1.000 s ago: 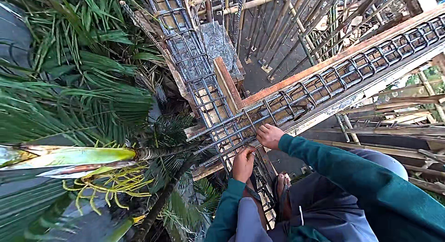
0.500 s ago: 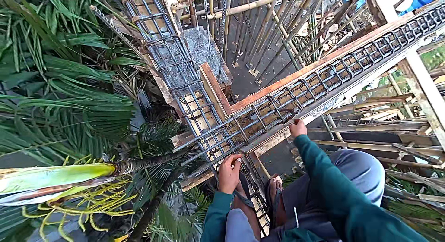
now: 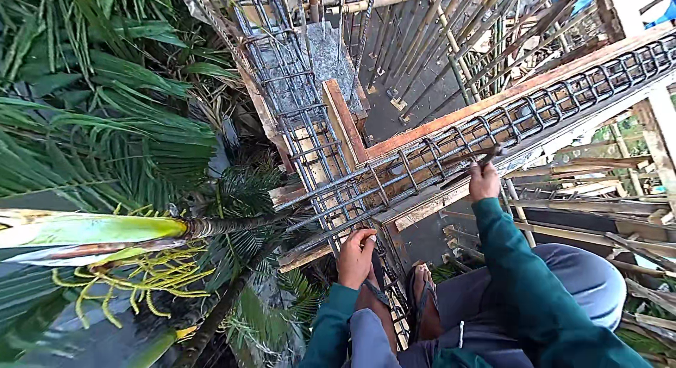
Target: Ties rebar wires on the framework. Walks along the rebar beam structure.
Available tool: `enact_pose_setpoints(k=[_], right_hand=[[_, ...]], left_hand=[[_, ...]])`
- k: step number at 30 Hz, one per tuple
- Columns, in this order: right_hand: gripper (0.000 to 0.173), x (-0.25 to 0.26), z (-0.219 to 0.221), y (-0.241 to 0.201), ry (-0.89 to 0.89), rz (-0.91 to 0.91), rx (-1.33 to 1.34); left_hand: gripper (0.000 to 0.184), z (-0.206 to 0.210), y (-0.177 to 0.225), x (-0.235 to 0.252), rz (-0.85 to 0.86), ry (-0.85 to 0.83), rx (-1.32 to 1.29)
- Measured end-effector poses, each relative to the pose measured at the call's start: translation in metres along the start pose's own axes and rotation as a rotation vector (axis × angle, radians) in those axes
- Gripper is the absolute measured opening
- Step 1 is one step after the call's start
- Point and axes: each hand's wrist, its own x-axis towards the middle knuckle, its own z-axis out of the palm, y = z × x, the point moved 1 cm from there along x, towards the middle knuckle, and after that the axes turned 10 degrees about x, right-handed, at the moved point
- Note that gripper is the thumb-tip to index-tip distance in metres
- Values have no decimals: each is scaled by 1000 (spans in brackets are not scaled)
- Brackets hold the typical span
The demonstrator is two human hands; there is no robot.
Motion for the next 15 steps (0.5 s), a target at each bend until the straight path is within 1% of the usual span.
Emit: enact_pose_setpoints(k=[2,4,6,7,8,9,11,12,13,15], right_hand=[[42,-19,-28,-32,3,-119,100],[42,-47,-63,-62,-48,-259,179],[36,-76,-97,-88,-157,-381,244],[30,-91,-109,-100,-236,-397,277],[26,-104,-116,-111,-330,-368,302],[25,-116,-118,-119,-435,-303,294],[30,-134,-105,-126,-640,-124,178],[32,-138,-91,-122,-736,-40,93],[33,-139,-73,-115,-818,34,9],[33,-135,-39,-95,-936,114,-140]], left_hand=[[25,-1,12,2,57,23,-48],[24,-4,33,3,139,54,-88],[24,-5,56,5,238,83,-130],[25,-3,67,4,286,88,-159],[28,0,78,3,327,74,-205],[37,6,88,2,357,30,-267],[60,21,102,0,337,-156,-430],[64,28,104,-1,279,-260,-509],[60,36,102,-1,189,-324,-581],[45,53,87,0,-40,-345,-678]])
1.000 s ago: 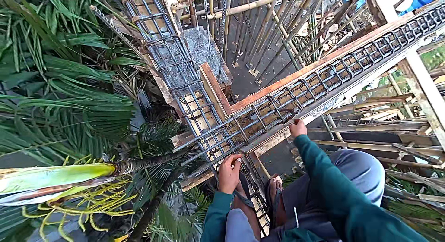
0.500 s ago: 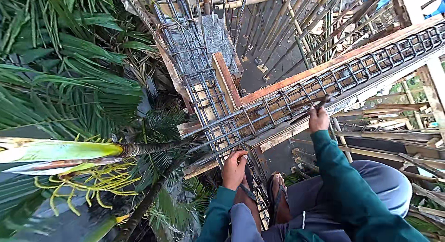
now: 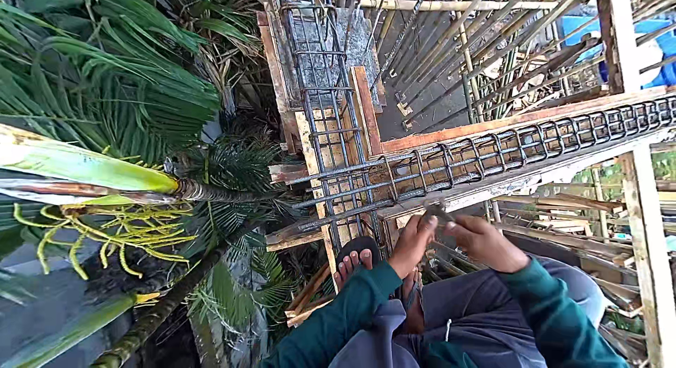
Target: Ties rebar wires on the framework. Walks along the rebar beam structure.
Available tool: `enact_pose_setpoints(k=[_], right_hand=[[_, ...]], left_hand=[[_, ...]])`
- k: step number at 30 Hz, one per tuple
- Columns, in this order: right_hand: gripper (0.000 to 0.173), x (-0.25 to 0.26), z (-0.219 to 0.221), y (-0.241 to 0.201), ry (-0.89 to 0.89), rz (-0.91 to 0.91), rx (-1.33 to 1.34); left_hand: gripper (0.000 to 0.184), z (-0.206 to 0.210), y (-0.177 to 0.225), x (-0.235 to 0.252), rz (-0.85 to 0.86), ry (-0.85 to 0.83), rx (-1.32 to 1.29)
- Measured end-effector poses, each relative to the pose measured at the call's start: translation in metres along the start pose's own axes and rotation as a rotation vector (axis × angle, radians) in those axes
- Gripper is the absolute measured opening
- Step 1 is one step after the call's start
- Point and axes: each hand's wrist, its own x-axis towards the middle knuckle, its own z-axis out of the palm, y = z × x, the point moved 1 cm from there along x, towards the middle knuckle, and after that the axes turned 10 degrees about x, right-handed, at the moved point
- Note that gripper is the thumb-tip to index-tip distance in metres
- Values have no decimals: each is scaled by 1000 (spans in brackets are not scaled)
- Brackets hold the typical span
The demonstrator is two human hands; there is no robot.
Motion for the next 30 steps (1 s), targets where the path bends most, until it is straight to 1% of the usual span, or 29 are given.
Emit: enact_pose_setpoints(k=[2,4,6,8,13,19,22,26,29,30], right_hand=[[35,18,9,3,-91,89,-188],[37,28,14,-3,-106,144,-400],[35,36,18,-11,-95,187,-561],[34,46,19,-17,-77,186,-633],[31,64,22,-28,-46,171,-680],[30,70,37,-38,-34,200,-785],[31,63,47,-46,-16,250,-839],[32,57,58,-55,16,296,-870],[33,55,57,-52,25,252,-897],[36,52,56,-52,17,236,-921]], left_hand=[[43,-3,-25,1,-227,14,-146],[42,-2,-38,-1,-429,15,-341],[42,2,-43,1,-516,9,-461],[41,1,-38,8,-515,23,-501],[40,-5,-33,21,-515,76,-549],[35,-6,-28,26,-560,117,-643],[38,-4,-21,28,-584,103,-692],[48,-1,-15,34,-590,62,-737],[53,-1,-8,35,-581,42,-713],[52,-1,-5,36,-589,54,-704]])
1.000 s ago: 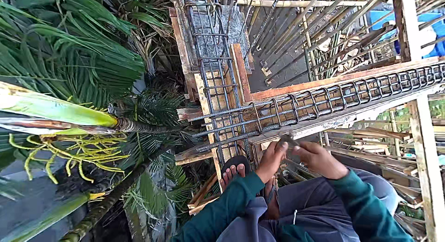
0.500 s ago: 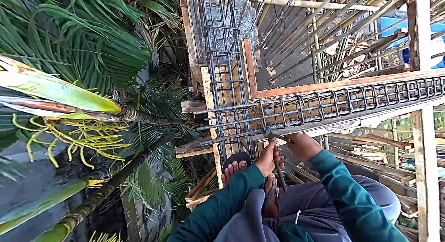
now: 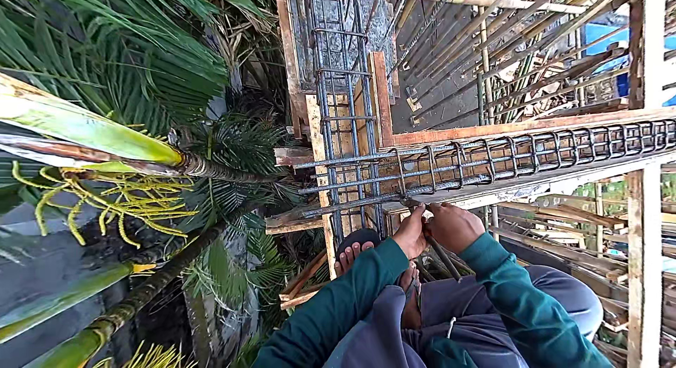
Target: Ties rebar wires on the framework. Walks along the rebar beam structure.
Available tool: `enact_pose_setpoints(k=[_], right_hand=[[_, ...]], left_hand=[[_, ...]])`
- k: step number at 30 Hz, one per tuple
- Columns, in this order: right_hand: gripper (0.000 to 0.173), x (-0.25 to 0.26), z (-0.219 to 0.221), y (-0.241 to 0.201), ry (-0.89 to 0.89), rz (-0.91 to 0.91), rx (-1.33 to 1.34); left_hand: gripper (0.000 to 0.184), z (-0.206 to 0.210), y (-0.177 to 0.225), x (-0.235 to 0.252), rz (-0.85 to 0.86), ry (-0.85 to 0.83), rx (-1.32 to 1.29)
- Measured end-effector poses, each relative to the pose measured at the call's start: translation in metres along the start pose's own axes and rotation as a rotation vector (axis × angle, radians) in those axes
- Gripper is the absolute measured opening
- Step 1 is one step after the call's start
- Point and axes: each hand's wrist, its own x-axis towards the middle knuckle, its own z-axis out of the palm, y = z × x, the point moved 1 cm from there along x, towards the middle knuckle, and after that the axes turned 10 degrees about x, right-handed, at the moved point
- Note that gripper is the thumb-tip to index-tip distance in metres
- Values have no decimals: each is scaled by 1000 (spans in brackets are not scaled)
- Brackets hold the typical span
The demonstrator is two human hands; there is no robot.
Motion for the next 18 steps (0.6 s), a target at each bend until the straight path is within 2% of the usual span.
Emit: enact_pose_setpoints(k=[2,6,7,9,12,14,16,18], right_hand=[[49,-9,-1,6,12,-50,-44],[98,-29,-1,25,70,-155,-162],[104,-31,1,27,92,-160,-224],[95,-29,4,28,163,-152,-339],[60,-13,0,30,342,-176,-427],[44,3,-9,36,401,-214,-476],[36,13,-12,40,400,-217,-512],[32,15,-8,40,316,-167,-470]], left_hand=[[49,5,5,-3,-12,31,-9],[50,16,17,-3,-35,60,-30],[49,18,18,-3,-31,58,-41],[47,21,19,-4,-12,47,-67],[46,24,21,-4,36,-21,-92],[50,25,24,-1,59,-78,-110],[51,24,25,3,68,-92,-120],[52,21,19,6,73,-73,-101]])
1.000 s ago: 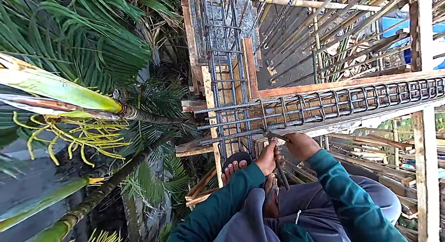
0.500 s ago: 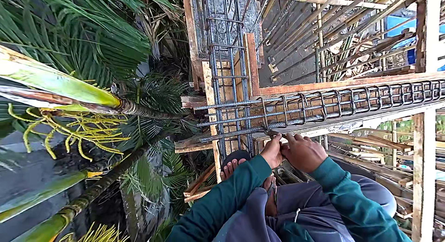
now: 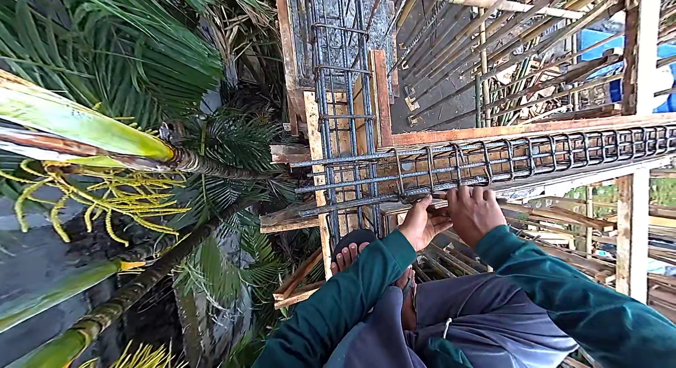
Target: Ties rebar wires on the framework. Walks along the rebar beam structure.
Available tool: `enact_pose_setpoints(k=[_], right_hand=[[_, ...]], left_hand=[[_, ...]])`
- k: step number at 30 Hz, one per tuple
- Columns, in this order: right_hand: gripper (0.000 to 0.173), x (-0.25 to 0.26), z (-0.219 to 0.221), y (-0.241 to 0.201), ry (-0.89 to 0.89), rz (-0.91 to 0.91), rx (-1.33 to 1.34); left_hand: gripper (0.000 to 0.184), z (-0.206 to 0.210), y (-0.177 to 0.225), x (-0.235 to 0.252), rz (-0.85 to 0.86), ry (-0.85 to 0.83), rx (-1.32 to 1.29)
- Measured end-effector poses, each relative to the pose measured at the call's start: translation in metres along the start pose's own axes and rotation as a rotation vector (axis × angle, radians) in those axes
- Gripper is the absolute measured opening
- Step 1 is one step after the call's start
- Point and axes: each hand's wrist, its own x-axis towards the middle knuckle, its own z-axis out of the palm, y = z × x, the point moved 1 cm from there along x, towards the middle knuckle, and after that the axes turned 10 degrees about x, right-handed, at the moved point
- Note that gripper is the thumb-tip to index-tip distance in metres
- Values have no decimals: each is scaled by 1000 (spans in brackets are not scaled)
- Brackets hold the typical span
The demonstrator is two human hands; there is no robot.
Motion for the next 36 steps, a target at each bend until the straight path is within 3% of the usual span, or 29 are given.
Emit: enact_pose_setpoints(k=[4,5,6,7,9,10,11,13,16,17,18,19,22,24,26,27,28,30,32,34,35,36], right_hand=[[42,-1,17,-5,-481,248,427],[32,0,32,-3,-566,276,644],[16,-4,53,-1,-647,292,982],[10,-12,73,-1,-765,320,1391],[17,-23,103,-8,-926,322,1914],[18,-26,106,-13,-888,321,1957],[20,-30,101,-18,-763,343,1870],[24,-42,75,-24,-433,335,1373],[83,-71,44,-40,-83,199,620],[88,-75,46,-46,55,157,460],[83,-72,52,-48,169,132,322],[74,-66,54,-47,176,142,244],[68,-40,43,-29,-311,245,496],[56,-28,43,-9,-570,226,965],[35,-29,72,14,-856,224,1702],[30,-29,81,19,-958,250,1901],[25,-25,80,22,-948,259,1914],[30,-26,57,18,-706,257,1512],[52,-40,25,-1,-412,222,876],[75,-60,13,-24,-131,142,428],[78,-65,19,-31,15,98,258],[70,-62,25,-33,153,56,123]], left_hand=[[55,-10,-26,-2,18,52,260],[56,-13,-33,-1,23,74,336],[54,-14,-40,0,44,123,402],[52,-16,-46,0,66,175,455],[46,-21,-47,-3,94,256,498],[43,-24,-45,-5,97,277,509],[42,-28,-44,-5,104,274,509],[42,-29,-42,-6,101,248,472],[45,-13,-34,-2,32,262,359],[45,-5,-31,0,6,290,321],[44,0,-27,0,-17,306,289],[44,3,-26,-1,-34,308,272],[43,-3,-24,-5,-22,277,318],[43,-11,-24,-10,19,264,394],[42,-17,-32,-8,41,248,427],[42,-18,-36,-2,53,243,419],[44,-19,-34,4,70,226,396],[46,-20,-32,7,61,181,330],[46,-17,-28,2,7,183,272],[46,-10,-17,2,-48,212,235],[46,-6,-14,1,-76,231,212],[45,-2,-10,1,-95,243,184]])
